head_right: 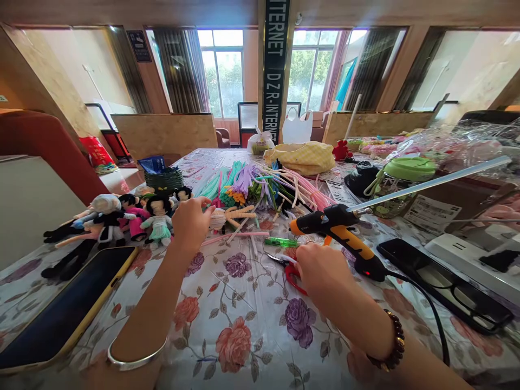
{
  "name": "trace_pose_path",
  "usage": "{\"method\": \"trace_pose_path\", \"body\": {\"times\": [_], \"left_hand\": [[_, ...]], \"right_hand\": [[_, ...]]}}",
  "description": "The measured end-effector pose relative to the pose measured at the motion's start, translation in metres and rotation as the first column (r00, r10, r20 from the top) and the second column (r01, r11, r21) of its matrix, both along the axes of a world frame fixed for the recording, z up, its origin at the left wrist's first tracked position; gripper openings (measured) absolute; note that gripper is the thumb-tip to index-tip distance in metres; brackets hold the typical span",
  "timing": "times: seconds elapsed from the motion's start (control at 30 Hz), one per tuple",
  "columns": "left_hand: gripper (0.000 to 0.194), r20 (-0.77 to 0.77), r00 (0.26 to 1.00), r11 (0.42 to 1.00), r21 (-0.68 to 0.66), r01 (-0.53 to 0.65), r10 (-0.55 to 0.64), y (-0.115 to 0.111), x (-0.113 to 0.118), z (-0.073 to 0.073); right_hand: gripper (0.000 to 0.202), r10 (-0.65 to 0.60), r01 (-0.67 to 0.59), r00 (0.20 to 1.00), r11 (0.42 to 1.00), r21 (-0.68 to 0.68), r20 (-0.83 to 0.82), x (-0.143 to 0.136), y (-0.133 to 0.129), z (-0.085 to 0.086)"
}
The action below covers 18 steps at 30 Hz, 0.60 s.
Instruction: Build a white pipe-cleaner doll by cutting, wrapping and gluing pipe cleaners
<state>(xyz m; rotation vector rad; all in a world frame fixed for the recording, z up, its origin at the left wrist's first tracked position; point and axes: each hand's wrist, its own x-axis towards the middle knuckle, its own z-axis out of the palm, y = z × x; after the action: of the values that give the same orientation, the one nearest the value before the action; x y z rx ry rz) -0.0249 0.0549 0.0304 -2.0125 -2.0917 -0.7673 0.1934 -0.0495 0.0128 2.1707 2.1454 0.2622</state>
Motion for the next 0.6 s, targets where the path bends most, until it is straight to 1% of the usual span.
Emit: {"method": "trace_pose_path", "body": {"times": [0.07, 0.1, 0.2, 0.27, 0.37, 0.47, 0.53, 0.6], "left_hand": [[0.030, 0.013, 1.000, 0.997, -0.073, 0.000, 0.001, 0.001, -0.002, 0.001], [0.033, 0.027, 1.000, 0.990, -0.139, 0.003, 0.001, 0.002, -0.002, 0.001], [0.044, 0.080, 0.996, 0.935, -0.351, 0.053, -0.027, 0.007, -0.004, -0.001], [0.040, 0.095, 0.994, 0.925, -0.372, 0.083, -0.052, 0.011, -0.005, -0.004], [0.033, 0.115, 0.990, 0.934, -0.339, 0.116, -0.081, 0.015, -0.005, -0.008], [0.031, 0.151, 0.983, 0.936, -0.321, 0.147, -0.103, 0.017, -0.005, -0.009], [0.033, 0.182, 0.976, 0.935, -0.307, 0.175, -0.122, 0.018, -0.005, -0.008], [0.038, 0.212, 0.966, 0.939, -0.278, 0.201, -0.144, 0.020, -0.005, -0.008]], "right_hand": [[0.015, 0.022, -0.022, 1.000, 1.000, -0.020, -0.006, 0.000, 0.001, -0.002], [0.015, 0.028, -0.028, 1.000, 0.999, -0.027, -0.011, 0.000, 0.001, -0.002], [0.016, 0.020, -0.021, 1.000, 0.999, -0.037, -0.017, 0.000, 0.002, -0.002], [0.017, 0.005, -0.006, 1.000, 0.997, -0.075, -0.023, -0.001, 0.002, 0.000], [0.019, -0.005, -0.001, 0.999, 0.990, -0.139, -0.041, -0.001, 0.000, 0.007], [0.031, -0.028, 0.023, 0.999, 0.989, -0.149, -0.036, 0.003, -0.004, 0.015], [0.039, -0.065, 0.064, 0.998, 0.993, -0.095, -0.010, 0.014, -0.009, 0.020], [0.044, -0.149, 0.150, 0.989, 0.988, 0.024, -0.020, 0.032, -0.013, 0.023]]}}
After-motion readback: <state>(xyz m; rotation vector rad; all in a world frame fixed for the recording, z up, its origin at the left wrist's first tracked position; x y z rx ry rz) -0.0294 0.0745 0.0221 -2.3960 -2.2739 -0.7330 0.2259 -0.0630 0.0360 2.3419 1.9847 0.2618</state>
